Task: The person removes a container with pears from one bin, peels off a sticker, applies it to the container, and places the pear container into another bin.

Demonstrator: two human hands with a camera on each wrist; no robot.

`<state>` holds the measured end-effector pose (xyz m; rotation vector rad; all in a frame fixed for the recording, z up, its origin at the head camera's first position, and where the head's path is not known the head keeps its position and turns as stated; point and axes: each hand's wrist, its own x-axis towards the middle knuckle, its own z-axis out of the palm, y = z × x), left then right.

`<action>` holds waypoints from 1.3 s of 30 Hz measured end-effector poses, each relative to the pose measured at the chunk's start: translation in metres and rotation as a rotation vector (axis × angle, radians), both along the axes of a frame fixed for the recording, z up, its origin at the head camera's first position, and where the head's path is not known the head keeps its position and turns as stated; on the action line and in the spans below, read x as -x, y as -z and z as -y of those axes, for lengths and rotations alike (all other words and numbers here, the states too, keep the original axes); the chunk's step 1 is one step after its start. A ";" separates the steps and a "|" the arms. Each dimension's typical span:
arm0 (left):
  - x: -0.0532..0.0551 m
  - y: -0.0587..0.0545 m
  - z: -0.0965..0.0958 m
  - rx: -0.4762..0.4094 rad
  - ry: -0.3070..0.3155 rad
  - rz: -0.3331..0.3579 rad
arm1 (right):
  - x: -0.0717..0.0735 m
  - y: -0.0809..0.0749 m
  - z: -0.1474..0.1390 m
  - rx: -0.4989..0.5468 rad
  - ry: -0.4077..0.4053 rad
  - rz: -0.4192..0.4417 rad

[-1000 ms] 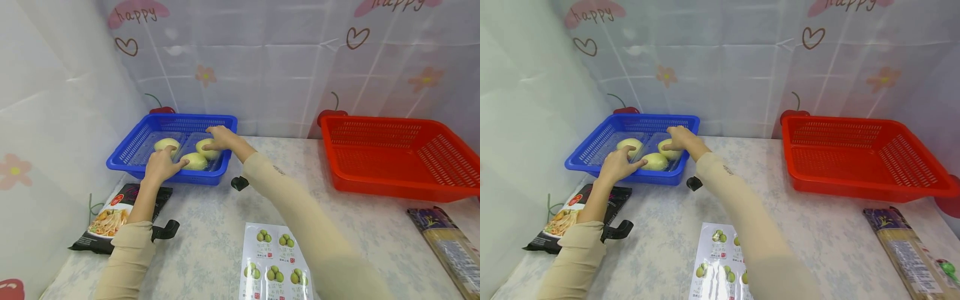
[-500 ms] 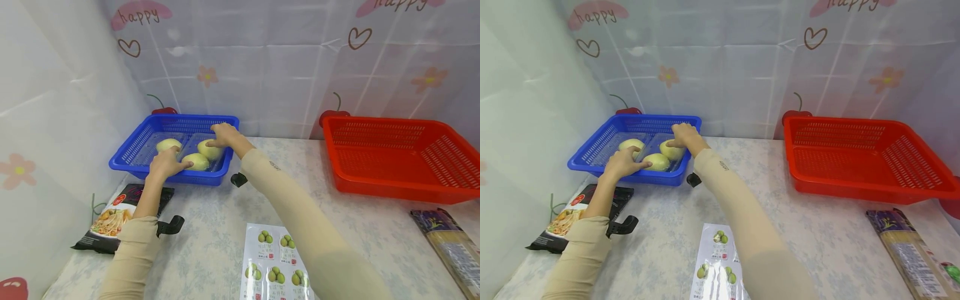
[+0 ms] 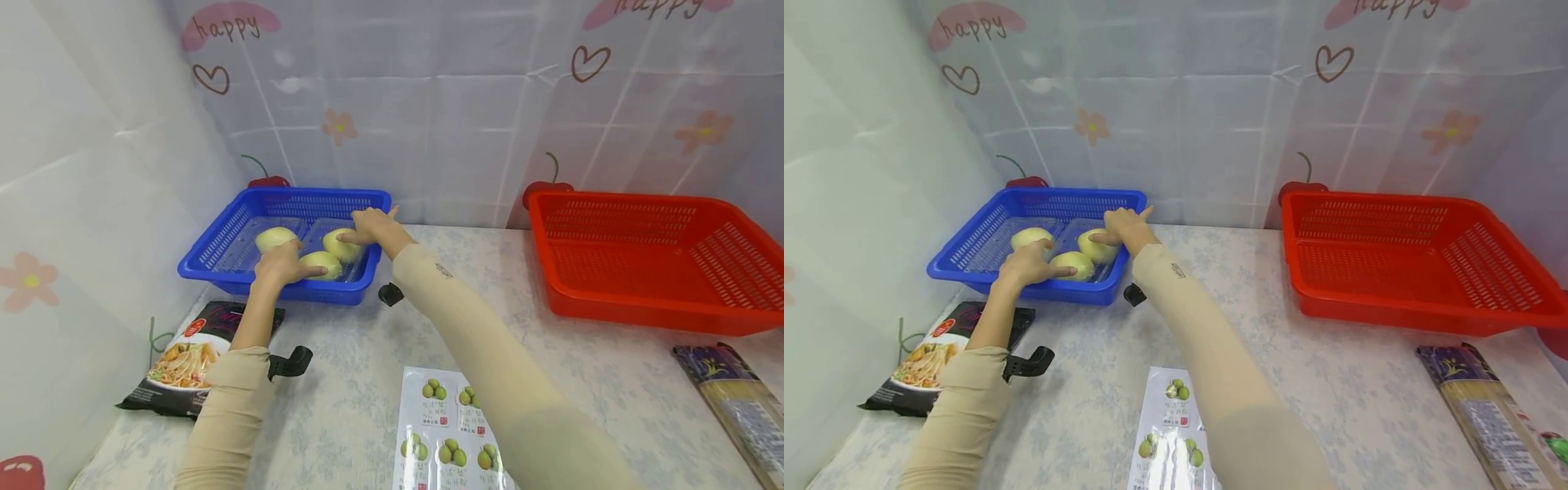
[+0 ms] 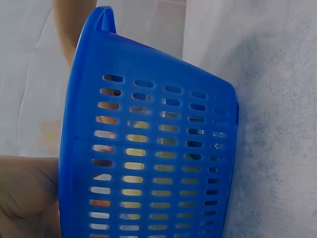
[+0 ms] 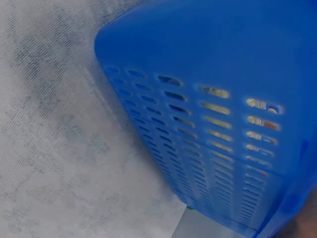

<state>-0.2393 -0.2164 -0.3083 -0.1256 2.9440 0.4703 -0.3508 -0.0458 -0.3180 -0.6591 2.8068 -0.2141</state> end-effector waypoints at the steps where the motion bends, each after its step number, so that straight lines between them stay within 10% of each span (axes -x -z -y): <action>1: 0.000 -0.001 -0.001 0.000 0.001 0.000 | 0.000 0.000 0.000 -0.004 0.001 0.005; 11: -0.001 -0.003 -0.005 -0.018 -0.014 0.025 | 0.000 -0.004 0.011 -0.069 0.014 0.087; 39: 0.000 -0.002 -0.008 -0.029 -0.048 0.054 | 0.003 0.001 0.007 0.171 0.142 -0.053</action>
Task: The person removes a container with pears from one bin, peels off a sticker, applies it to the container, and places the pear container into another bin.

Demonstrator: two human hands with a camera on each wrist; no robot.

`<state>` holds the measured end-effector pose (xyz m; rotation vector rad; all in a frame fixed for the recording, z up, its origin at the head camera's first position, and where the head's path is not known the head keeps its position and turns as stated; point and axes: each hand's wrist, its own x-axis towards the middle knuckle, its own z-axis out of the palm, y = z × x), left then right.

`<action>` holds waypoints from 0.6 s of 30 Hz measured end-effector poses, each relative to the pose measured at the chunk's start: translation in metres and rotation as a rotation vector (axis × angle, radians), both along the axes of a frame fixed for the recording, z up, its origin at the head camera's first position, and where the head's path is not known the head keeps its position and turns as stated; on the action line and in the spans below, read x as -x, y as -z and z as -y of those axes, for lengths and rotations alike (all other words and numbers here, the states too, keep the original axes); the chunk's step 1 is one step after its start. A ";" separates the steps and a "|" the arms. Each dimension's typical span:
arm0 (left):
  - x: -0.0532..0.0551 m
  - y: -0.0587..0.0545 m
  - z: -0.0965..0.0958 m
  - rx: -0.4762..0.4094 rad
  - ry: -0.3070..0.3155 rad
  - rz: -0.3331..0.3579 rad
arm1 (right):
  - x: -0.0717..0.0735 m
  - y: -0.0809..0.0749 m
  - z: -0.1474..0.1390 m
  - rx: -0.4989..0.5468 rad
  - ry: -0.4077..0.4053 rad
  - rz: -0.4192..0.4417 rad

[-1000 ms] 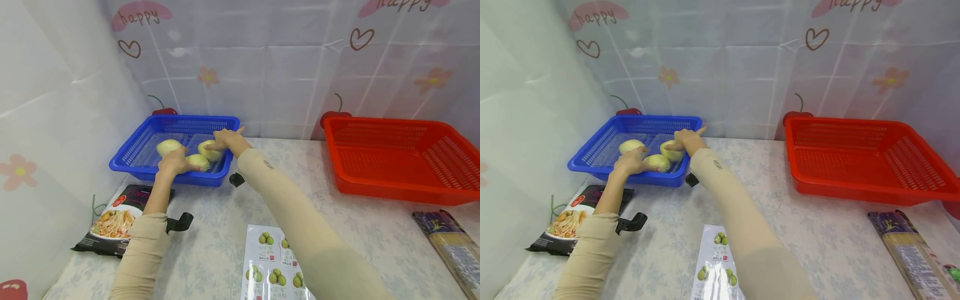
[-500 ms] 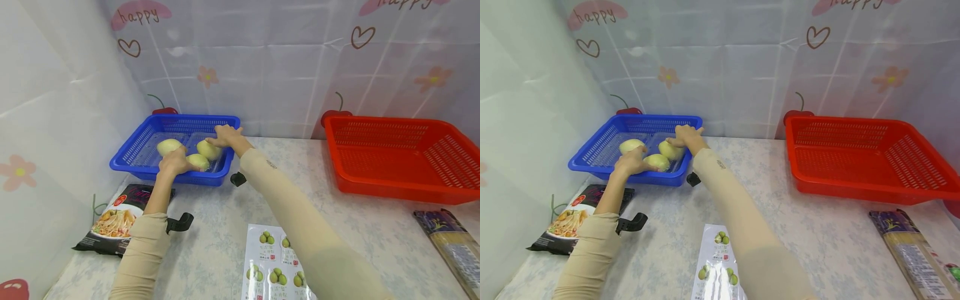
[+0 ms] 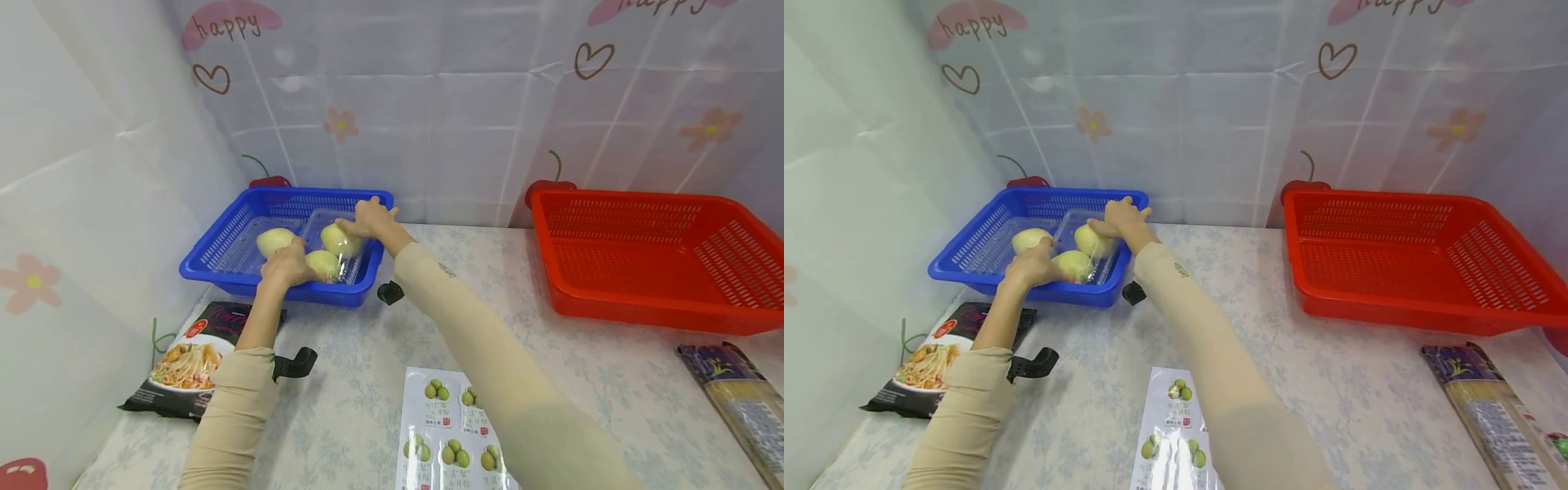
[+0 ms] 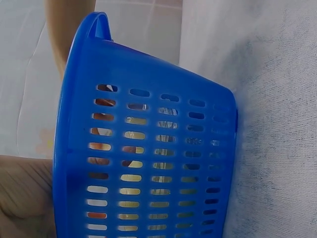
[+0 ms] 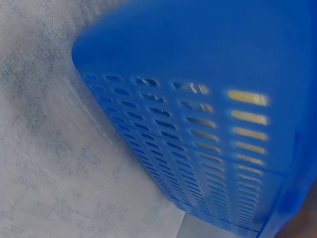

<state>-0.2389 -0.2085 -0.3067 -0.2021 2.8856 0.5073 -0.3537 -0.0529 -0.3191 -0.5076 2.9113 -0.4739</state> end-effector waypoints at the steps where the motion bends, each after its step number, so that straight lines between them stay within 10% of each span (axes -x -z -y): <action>1: 0.000 0.000 0.000 -0.001 -0.001 0.000 | 0.000 0.000 -0.001 0.015 0.002 -0.003; 18: 0.004 0.007 -0.003 -0.003 -0.016 0.026 | -0.009 -0.014 -0.020 0.216 -0.101 -0.037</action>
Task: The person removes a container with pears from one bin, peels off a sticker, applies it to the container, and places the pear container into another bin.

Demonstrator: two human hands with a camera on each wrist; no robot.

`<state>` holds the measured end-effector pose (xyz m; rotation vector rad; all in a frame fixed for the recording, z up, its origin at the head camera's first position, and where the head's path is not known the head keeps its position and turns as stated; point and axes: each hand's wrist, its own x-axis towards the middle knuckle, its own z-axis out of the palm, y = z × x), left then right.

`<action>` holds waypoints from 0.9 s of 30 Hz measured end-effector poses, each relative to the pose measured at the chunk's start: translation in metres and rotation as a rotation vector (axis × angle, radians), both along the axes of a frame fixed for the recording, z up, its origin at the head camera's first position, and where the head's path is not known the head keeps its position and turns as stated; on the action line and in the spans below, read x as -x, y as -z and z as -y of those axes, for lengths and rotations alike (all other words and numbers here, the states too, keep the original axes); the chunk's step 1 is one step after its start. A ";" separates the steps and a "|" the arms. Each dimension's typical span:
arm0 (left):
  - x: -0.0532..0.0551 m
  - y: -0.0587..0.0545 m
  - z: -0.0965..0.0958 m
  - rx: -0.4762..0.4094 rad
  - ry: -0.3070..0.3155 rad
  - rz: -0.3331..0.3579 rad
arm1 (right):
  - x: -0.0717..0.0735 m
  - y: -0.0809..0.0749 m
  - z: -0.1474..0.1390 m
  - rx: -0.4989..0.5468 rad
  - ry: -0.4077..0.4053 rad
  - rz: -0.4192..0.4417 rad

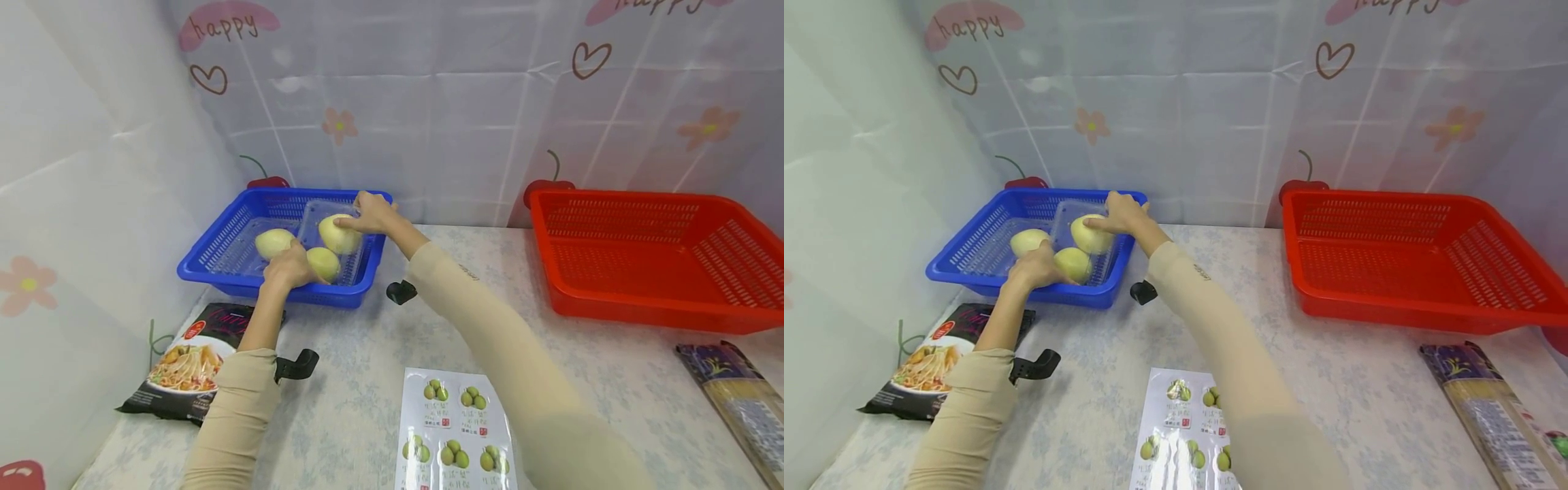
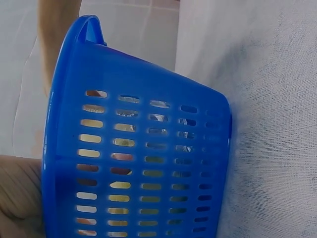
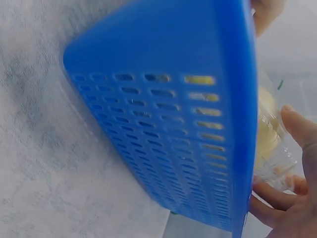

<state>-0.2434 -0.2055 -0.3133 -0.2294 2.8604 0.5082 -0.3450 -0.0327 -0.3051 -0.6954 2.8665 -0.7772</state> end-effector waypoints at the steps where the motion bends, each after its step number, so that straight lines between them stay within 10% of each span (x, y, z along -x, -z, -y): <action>1: 0.000 0.000 0.000 -0.004 -0.007 0.003 | -0.001 0.000 0.000 0.019 -0.019 -0.008; 10: -0.001 0.003 0.004 -0.037 -0.047 -0.033 | -0.011 -0.003 0.004 0.205 -0.144 0.043; 27: -0.003 0.008 0.005 -0.060 -0.044 -0.165 | -0.012 0.003 -0.005 0.340 -0.059 0.033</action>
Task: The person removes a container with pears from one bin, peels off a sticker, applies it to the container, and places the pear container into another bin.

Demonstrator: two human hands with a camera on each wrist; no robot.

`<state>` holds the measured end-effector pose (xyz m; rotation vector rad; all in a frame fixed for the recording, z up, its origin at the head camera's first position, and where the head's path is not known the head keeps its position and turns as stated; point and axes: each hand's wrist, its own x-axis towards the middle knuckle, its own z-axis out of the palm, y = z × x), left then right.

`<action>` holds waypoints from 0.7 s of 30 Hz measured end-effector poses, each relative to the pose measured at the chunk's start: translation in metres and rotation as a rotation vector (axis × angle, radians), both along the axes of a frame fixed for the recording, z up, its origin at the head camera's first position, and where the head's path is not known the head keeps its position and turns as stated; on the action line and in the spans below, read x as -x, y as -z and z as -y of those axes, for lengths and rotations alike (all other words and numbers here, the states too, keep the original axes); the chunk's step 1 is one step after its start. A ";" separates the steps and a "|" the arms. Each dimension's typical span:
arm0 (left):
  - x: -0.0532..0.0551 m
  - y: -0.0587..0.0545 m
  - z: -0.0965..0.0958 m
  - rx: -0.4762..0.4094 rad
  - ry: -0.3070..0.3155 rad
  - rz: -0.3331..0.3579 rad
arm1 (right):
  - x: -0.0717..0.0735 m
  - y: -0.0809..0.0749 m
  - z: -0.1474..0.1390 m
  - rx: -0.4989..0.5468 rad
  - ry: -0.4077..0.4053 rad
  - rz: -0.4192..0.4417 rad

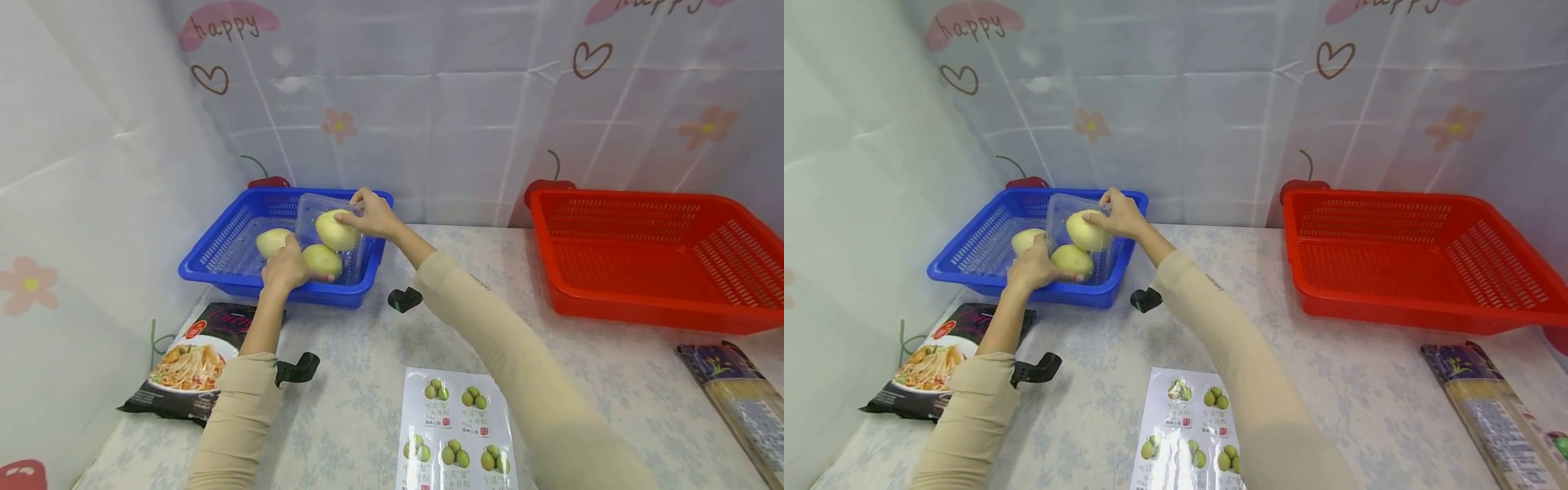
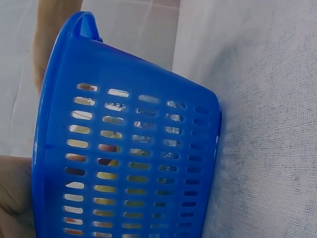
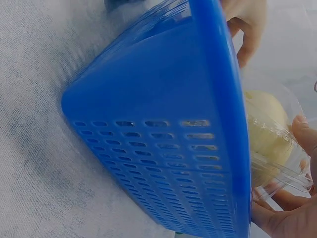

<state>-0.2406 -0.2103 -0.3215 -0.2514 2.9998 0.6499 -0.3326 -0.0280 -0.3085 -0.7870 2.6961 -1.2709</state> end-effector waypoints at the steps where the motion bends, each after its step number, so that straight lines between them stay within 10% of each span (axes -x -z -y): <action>1: 0.000 0.001 0.000 -0.015 -0.005 -0.027 | 0.000 0.000 -0.001 0.017 0.015 -0.002; 8: -0.004 0.004 0.002 -0.181 -0.092 -0.262 | 0.003 -0.002 -0.012 0.260 0.156 0.021; 14: -0.004 0.005 0.001 -0.261 -0.128 -0.305 | 0.000 -0.005 -0.018 0.575 0.236 0.205; 21: -0.001 0.004 0.000 -0.788 0.019 -0.285 | -0.010 -0.012 -0.022 0.741 0.274 0.309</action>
